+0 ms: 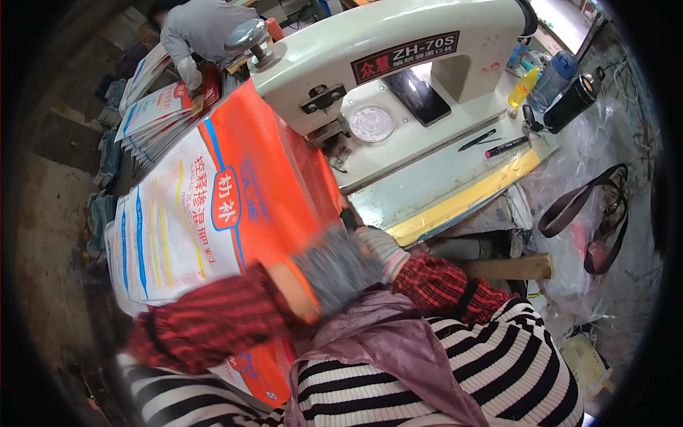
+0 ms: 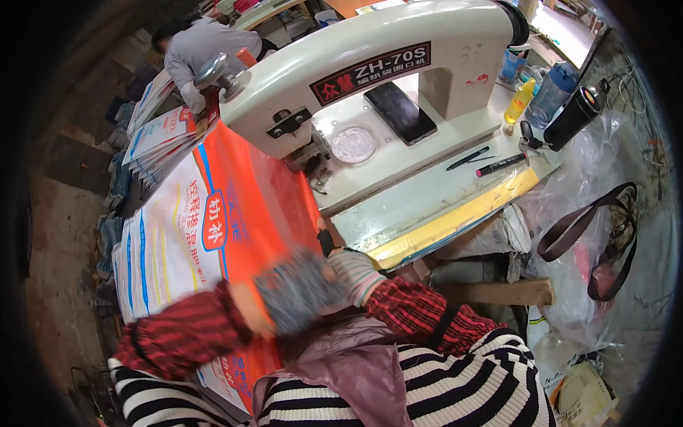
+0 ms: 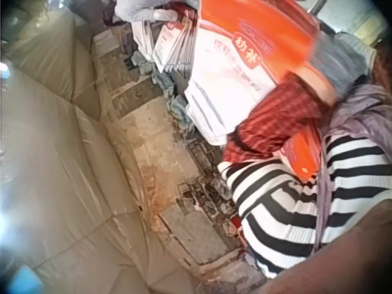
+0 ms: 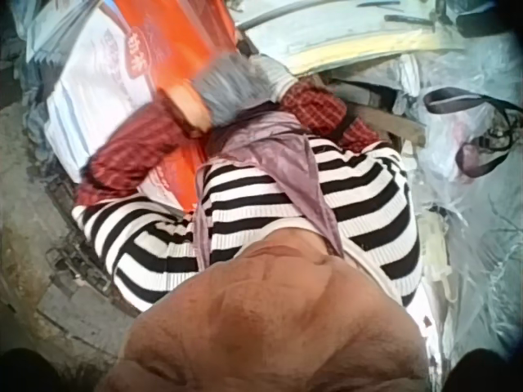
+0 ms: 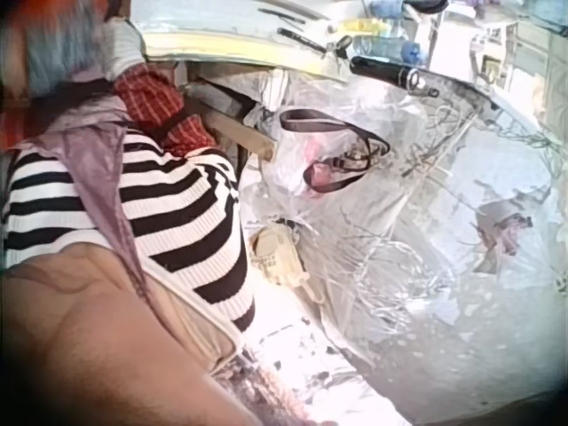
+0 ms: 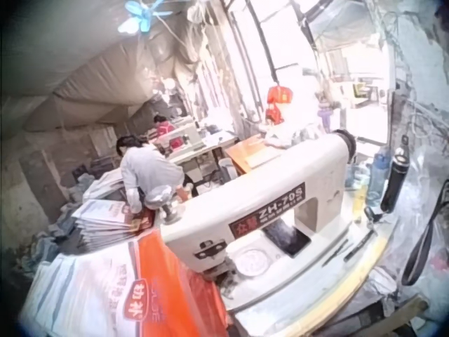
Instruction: The person inserts a clear liner into a plastic bag, aligns the edges, and feeds the top through a sewing machine to seal it. After sewing, they place the finished bag onto a stack and repeat the process.
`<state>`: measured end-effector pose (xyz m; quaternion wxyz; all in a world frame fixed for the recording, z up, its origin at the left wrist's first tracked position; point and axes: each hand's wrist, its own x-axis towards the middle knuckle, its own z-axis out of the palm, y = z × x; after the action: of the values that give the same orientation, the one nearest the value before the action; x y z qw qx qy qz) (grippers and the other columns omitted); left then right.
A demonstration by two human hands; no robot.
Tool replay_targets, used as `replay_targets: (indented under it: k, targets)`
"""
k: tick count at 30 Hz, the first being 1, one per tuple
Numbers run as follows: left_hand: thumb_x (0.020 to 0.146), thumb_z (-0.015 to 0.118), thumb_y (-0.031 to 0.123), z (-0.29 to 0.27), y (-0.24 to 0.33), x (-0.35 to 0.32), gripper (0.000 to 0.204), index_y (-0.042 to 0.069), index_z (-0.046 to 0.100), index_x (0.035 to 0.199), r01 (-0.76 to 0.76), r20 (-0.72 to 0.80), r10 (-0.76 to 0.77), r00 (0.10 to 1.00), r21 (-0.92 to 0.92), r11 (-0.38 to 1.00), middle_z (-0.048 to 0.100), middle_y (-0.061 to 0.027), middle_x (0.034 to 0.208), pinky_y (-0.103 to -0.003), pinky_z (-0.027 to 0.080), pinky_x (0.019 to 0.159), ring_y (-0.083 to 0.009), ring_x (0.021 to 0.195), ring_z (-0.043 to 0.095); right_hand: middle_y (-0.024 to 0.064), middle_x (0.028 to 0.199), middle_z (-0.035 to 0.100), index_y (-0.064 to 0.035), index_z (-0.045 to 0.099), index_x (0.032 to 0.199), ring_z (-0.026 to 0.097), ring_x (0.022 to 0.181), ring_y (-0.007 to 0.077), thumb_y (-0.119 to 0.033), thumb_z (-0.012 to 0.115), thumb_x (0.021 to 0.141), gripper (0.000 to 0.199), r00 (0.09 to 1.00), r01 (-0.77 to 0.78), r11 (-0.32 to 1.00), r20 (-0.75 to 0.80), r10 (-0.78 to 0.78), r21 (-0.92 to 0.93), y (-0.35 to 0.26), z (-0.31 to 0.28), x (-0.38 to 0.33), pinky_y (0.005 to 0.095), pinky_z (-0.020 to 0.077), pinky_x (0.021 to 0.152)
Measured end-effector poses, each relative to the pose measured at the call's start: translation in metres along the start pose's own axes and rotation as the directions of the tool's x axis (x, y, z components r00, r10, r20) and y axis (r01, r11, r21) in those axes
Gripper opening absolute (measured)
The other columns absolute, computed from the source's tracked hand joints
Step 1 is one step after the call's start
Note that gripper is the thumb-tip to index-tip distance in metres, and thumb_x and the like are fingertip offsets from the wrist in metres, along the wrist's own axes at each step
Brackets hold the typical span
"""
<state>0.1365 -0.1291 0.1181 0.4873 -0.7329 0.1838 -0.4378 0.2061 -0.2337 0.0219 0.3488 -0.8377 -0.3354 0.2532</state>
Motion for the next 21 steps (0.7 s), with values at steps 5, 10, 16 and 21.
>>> replay_targets:
  k: [5,10,16,21]
  targets:
    - [0.068,0.052,0.016,0.058,-0.138,0.061,0.011,0.008,0.06,0.069,-0.065,0.219,0.904,0.369,-0.963,0.26,0.058,-0.0093,0.061,-0.042,0.045,0.05,-0.0268,0.064,0.061,0.0176,0.078,0.063,-0.0019,0.064,0.085,0.063,0.075,0.0332,-0.013,0.057,0.072,0.018,0.972,0.234,0.893,0.124,-0.201,-0.385,-0.041,-0.031,-0.006,0.0405,0.0507,0.064]
    - [0.07,0.056,0.019,-0.025,-0.024,0.027,0.015,0.01,0.068,0.072,0.002,0.4,0.671,0.624,-0.86,0.511,0.063,-0.0116,0.067,-0.039,0.05,0.057,-0.029,0.062,0.062,0.0219,0.078,0.064,-0.0008,0.067,0.077,0.065,0.079,0.032,-0.012,0.058,0.071,0.015,0.992,-0.091,0.907,0.038,0.117,-0.411,-0.034,-0.055,0.051,0.041,0.0518,0.066]
    - [0.082,0.049,0.019,-0.015,0.059,-0.062,0.021,0.007,0.064,0.09,0.593,0.44,0.669,0.599,-0.805,-0.002,0.062,-0.0154,0.078,-0.04,0.047,0.071,-0.0294,0.076,0.061,0.0172,0.067,0.062,0.0002,0.065,0.077,0.061,0.064,0.0294,-0.012,0.052,0.072,0.018,0.957,0.164,0.909,-0.16,-0.24,-0.382,-0.015,-0.023,0.053,0.0415,0.0483,0.061]
    - [0.086,0.049,0.022,0.022,0.043,-0.074,0.021,0.005,0.06,0.093,0.903,0.861,0.31,0.404,-0.429,0.017,0.06,-0.0156,0.083,-0.039,0.048,0.072,-0.0283,0.078,0.06,0.0227,0.088,0.061,-0.0097,0.059,0.105,0.061,0.077,0.0347,-0.028,0.048,0.086,0.028,0.998,0.047,0.958,-0.057,-0.032,0.283,-0.006,-0.002,-0.011,0.0368,0.0483,0.07]
